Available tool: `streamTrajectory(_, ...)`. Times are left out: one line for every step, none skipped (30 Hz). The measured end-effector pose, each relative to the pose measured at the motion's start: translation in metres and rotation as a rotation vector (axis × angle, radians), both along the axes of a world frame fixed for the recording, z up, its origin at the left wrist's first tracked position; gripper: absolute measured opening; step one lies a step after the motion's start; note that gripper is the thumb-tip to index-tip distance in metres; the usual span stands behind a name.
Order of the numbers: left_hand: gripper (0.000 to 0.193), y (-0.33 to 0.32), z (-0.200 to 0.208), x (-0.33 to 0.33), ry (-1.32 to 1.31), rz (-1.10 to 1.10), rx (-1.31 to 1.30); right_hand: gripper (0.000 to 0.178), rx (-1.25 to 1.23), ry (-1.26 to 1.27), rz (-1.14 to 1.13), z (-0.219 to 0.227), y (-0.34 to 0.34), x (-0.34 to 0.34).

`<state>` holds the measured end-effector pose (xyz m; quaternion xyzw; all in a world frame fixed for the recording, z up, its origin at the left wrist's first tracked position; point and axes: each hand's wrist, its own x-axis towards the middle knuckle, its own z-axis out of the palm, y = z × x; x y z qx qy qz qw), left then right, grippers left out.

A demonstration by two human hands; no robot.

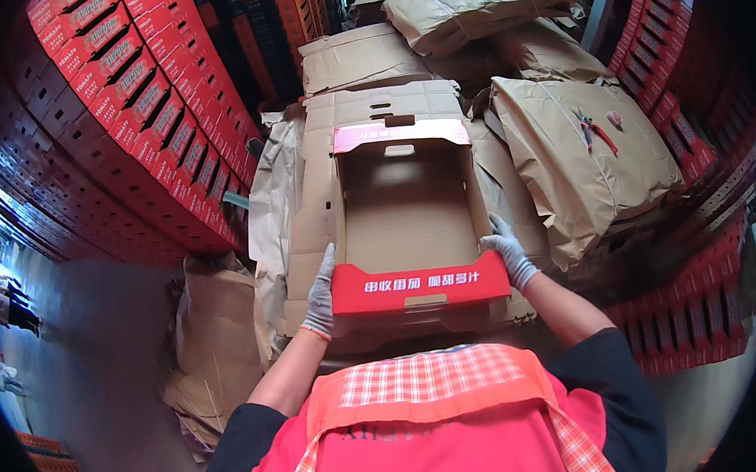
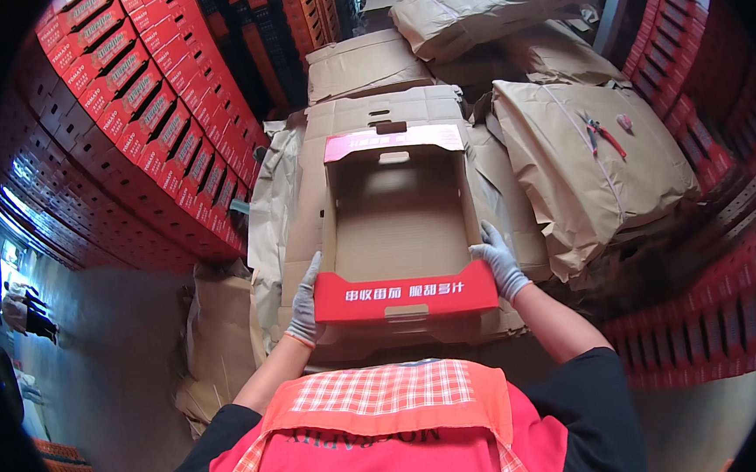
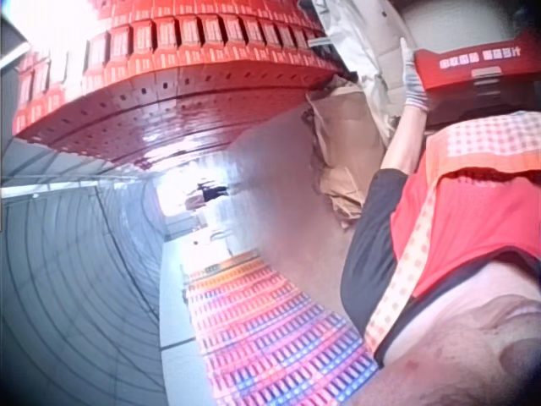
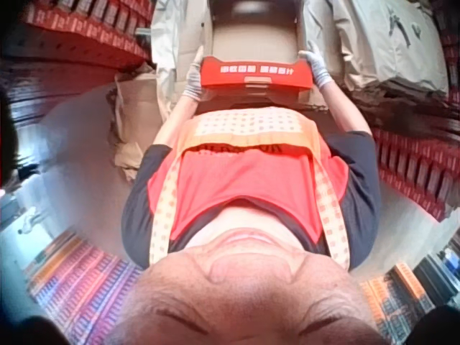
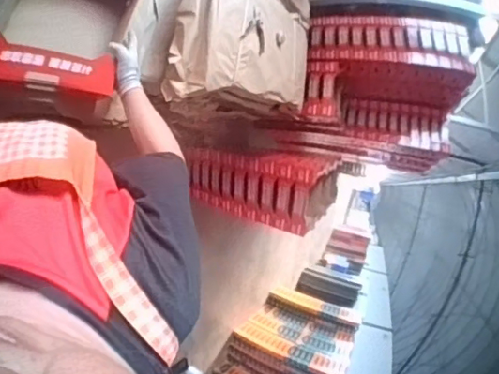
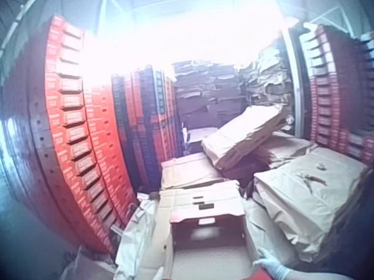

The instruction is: The person assembles flat cardboard boxes into three-dimensional containers by folding and interlocking the flaps. They repeatedly pick up flat sheets, fold them into shape, and stack the finished boxes on a growing pile.

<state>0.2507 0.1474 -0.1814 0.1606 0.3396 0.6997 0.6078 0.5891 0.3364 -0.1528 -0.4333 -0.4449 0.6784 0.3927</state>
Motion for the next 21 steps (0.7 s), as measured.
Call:
streamTrajectory(0.075, 0.001, 0.002, 0.009, -0.066, 0.015, 0.014, 0.077, -0.071, 0.047, 0.050, 0.004, 0.007, 0.001)
streamTrajectory(0.080, 0.001, 0.007, 0.019, -0.143, 0.015, 0.070, 0.079, -0.175, 0.101, 0.091, 0.019, 0.016, 0.007)
streamTrajectory(0.089, 0.005, 0.011, 0.027, -0.135, 0.085, 0.153, 0.078, -0.188, 0.000, -0.019, 0.036, 0.025, 0.009)
streamTrajectory(0.084, 0.007, 0.014, 0.037, -0.192, 0.133, 0.062, 0.075, -0.030, 0.051, 0.190, 0.065, 0.035, 0.015)
streamTrajectory(0.080, 0.014, 0.018, 0.045, -0.252, 0.164, 0.024, 0.074, 0.160, -0.110, 0.124, 0.094, 0.042, 0.011)
streamTrajectory(0.076, 0.017, 0.015, 0.055, -0.312, 0.220, -0.008, 0.075, 0.236, -0.108, 0.112, 0.129, 0.043, 0.010)
streamTrajectory(0.047, 0.026, 0.013, 0.065, -0.387, 0.172, -0.002, 0.075, 0.243, -0.099, 0.180, 0.165, 0.045, -0.002)
streamTrajectory(0.025, 0.028, 0.004, 0.076, -0.428, 0.170, -0.159, 0.072, 0.329, -0.167, 0.220, 0.202, 0.033, -0.004)
streamTrajectory(0.026, 0.035, -0.003, 0.086, -0.526, 0.008, -0.069, 0.068, 0.502, -0.137, 0.427, 0.237, 0.026, -0.016)
streamTrajectory(0.026, 0.034, -0.014, 0.097, -0.633, -0.128, -0.107, 0.075, 0.612, -0.489, 0.332, 0.265, 0.012, -0.030)
streamTrajectory(0.027, 0.035, -0.022, 0.107, -0.596, -0.310, -0.057, 0.070, 0.720, -0.567, 0.373, 0.285, -0.009, -0.038)
streamTrajectory(0.026, 0.031, -0.027, 0.115, -0.546, -0.528, -0.031, 0.063, 1.145, -0.733, 0.353, 0.294, -0.024, -0.058)
streamTrajectory(0.027, 0.027, -0.028, 0.124, -0.473, -0.579, -0.131, 0.056, 1.227, -0.786, 0.500, 0.299, -0.036, -0.071)
streamTrajectory(0.028, 0.019, -0.020, 0.127, -0.307, -0.608, -0.256, 0.053, 1.395, -0.897, 0.541, 0.294, -0.048, -0.082)
streamTrajectory(0.030, 0.013, -0.009, 0.133, -0.158, -0.655, -0.336, 0.053, 1.410, -0.839, 0.628, 0.283, -0.054, -0.098)
streamTrajectory(0.032, 0.002, 0.012, 0.130, -0.027, -0.716, -0.375, 0.047, 1.385, -0.840, 0.715, 0.274, -0.054, -0.109)
streamTrajectory(0.036, -0.001, 0.035, 0.131, 0.380, -0.669, -0.163, 0.041, 1.256, -0.514, 0.526, 0.264, -0.050, -0.116)
streamTrajectory(0.041, -0.010, 0.064, 0.123, 0.926, -0.492, 0.017, 0.037, 1.076, -0.257, 0.379, 0.254, -0.045, -0.120)
streamTrajectory(0.048, -0.009, 0.096, 0.120, 1.679, -0.116, 0.408, 0.031, 1.325, -0.373, 0.128, 0.246, -0.036, -0.124)
streamTrajectory(0.064, -0.016, 0.140, 0.110, 1.652, 0.243, 0.742, 0.033, 1.338, -0.392, 0.026, 0.242, -0.028, -0.123)
streamTrajectory(0.078, -0.007, 0.176, 0.105, 1.791, 0.447, 1.022, 0.035, 1.318, -0.432, -0.044, 0.238, -0.022, -0.124)
